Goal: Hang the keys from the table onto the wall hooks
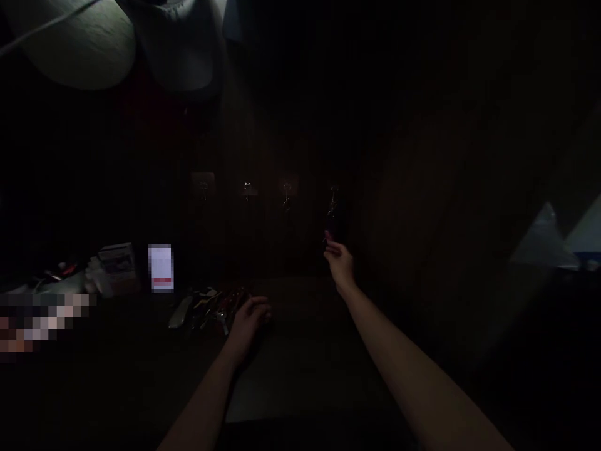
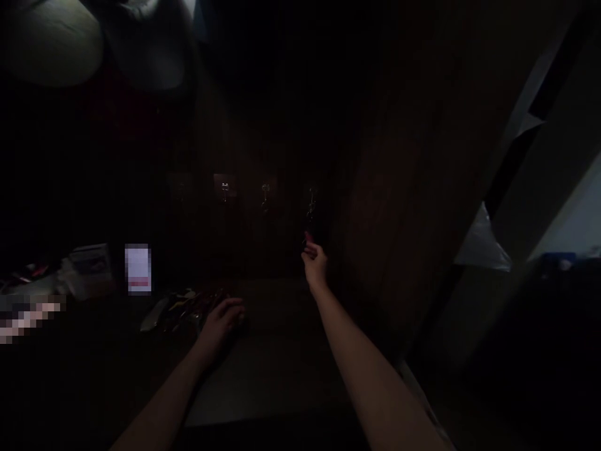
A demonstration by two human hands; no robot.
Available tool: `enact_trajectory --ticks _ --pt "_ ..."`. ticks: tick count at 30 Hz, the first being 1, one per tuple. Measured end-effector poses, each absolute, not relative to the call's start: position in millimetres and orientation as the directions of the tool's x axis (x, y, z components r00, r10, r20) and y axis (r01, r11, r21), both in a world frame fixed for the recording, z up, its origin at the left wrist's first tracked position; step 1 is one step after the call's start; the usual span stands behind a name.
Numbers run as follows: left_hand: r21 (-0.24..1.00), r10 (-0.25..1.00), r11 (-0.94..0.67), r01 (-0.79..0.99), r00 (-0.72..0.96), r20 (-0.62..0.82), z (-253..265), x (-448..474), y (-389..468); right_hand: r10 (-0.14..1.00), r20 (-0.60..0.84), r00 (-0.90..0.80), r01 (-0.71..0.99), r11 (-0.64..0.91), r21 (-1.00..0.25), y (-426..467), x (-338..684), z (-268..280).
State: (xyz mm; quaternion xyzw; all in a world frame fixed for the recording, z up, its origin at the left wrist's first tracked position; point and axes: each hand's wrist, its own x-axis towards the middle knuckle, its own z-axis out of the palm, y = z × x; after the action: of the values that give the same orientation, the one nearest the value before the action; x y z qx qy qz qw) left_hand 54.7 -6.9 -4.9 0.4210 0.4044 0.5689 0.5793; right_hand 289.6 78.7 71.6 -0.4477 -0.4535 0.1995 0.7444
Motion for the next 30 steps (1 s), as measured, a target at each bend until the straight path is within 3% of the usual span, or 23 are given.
enact_trajectory --ticks 7,12,20,26,30 --pt "0.948 0.992 -0.113 -0.297 -0.093 0.089 -4 50 -8 0.871 0.389 0.299 0.077 0.384 -0.920 39 257 11" --pt "0.935 0.953 -0.213 -0.284 -0.273 0.134 -5 44 -5 0.924 0.364 0.117 0.207 0.335 -0.919 17 231 -12" --pt "0.935 0.841 -0.295 -0.197 -0.518 0.156 -3 33 -4 0.915 0.403 0.030 0.506 0.334 -0.795 4 219 -21" --pt "0.970 0.828 -0.228 0.079 -0.508 0.236 -14 24 5 0.927 0.374 -0.043 0.642 0.312 -0.700 1 219 -14" --pt "0.934 0.884 -0.174 0.312 -0.370 0.288 -13 17 7 0.933 0.354 -0.069 0.685 0.302 -0.663 1 219 -14"
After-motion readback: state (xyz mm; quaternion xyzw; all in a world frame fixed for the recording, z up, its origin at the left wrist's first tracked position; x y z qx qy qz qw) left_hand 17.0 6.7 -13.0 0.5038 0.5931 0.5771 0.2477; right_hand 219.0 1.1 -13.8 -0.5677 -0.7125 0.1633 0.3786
